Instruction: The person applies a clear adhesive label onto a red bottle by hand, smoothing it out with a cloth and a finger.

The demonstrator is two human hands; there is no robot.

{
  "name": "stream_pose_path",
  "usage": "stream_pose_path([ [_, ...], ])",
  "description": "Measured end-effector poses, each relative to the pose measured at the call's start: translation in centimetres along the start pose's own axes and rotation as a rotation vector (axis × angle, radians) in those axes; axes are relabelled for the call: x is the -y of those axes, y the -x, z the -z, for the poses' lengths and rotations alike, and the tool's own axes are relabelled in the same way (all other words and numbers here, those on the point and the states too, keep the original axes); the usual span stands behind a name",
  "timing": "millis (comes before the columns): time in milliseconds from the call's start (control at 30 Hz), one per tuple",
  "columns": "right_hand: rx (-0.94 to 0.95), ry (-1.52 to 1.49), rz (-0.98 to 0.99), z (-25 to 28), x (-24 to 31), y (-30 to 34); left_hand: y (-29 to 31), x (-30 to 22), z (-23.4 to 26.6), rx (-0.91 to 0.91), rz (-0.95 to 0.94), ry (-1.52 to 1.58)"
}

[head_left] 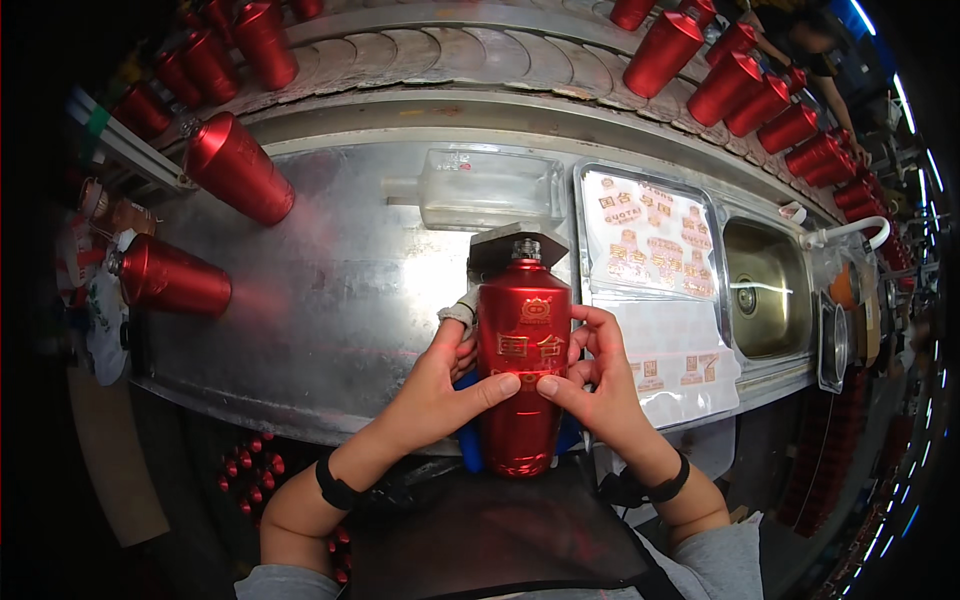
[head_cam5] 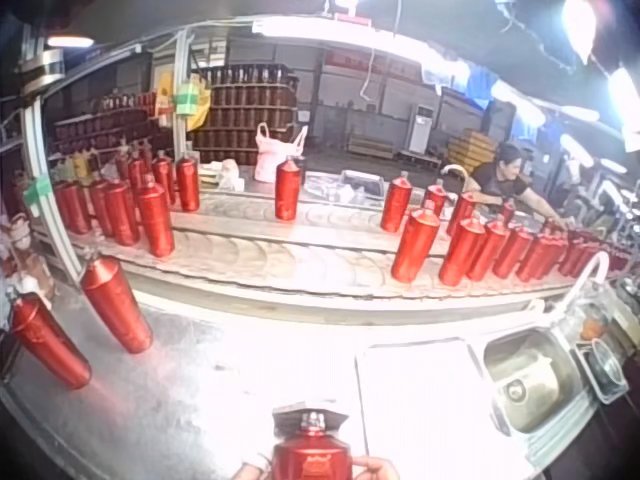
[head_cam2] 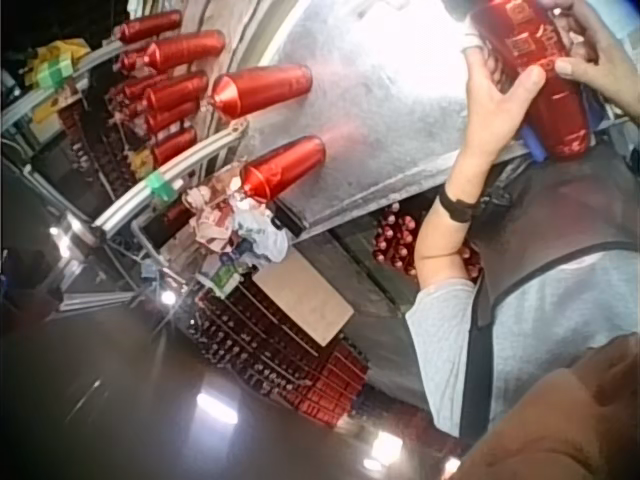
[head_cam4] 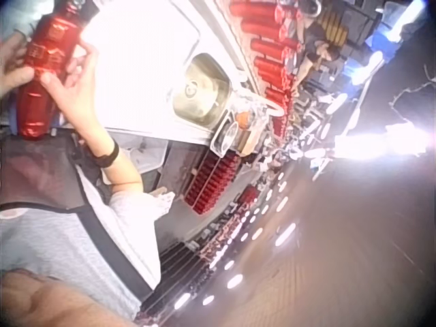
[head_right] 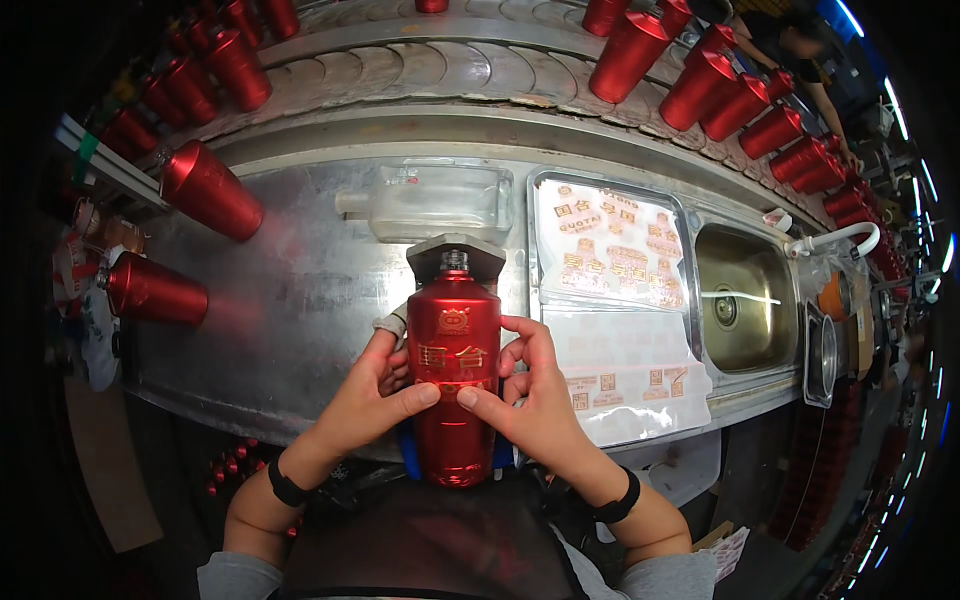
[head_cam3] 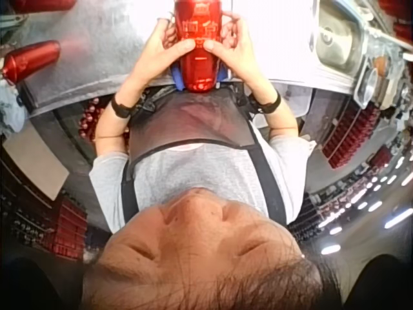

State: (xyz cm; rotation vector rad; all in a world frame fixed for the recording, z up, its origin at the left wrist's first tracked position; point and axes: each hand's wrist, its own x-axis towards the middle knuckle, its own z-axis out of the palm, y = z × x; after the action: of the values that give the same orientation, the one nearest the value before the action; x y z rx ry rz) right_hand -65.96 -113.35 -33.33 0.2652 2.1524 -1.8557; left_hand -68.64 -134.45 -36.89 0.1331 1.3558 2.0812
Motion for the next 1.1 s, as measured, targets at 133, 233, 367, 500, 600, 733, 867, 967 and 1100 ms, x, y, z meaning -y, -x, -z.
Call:
stream_pose_path([
  [133, 0.003, -0.032, -0.005, 0.0, 0.0, -0.1, 0.0, 0.0, -0.1, 0.001, -0.012, -0.006],
  [233, -0.008, 0.007, -0.006, -0.2, 0.1, 0.0, -0.1, -0.1, -0.5, -0.024, 0.003, -0.017],
  [367, -0.003, 0.021, -0.016, 0.0, 0.3, 0.2, -0.2, -0.5, -0.7, -0.037, -0.005, -0.068],
  [500, 0.044, -0.122, -0.024, 0.5, 0.1, 0.1, -0.1, -0.8, -1.2, -0.097, -0.048, -0.121],
  [600, 0.089, -0.168, -0.121, 1.1, -0.2, 0.3, -0.3, -0.7, -1.8, -0.107, -0.048, -0.092],
  [733, 0.117, -0.182, -0.049, 1.7, -0.6, 0.4, -0.4, -0.7, -2.0, -0.096, -0.033, -0.121],
  [867, 0.189, -0.295, -0.086, 2.4, -0.8, 0.3, -0.3, -0.6, -2.1, -0.1, -0.03, -0.106],
  [967, 0.193, -0.29, -0.084, 2.4, -0.8, 0.3, -0.3, -0.3, -2.3, -0.11, -0.017, -0.113],
  [1100, 0.139, -0.234, -0.045, 1.8, -1.1, 0.6, -0.4, -0.3, -2.5, -0.117, -0.039, -0.095],
])
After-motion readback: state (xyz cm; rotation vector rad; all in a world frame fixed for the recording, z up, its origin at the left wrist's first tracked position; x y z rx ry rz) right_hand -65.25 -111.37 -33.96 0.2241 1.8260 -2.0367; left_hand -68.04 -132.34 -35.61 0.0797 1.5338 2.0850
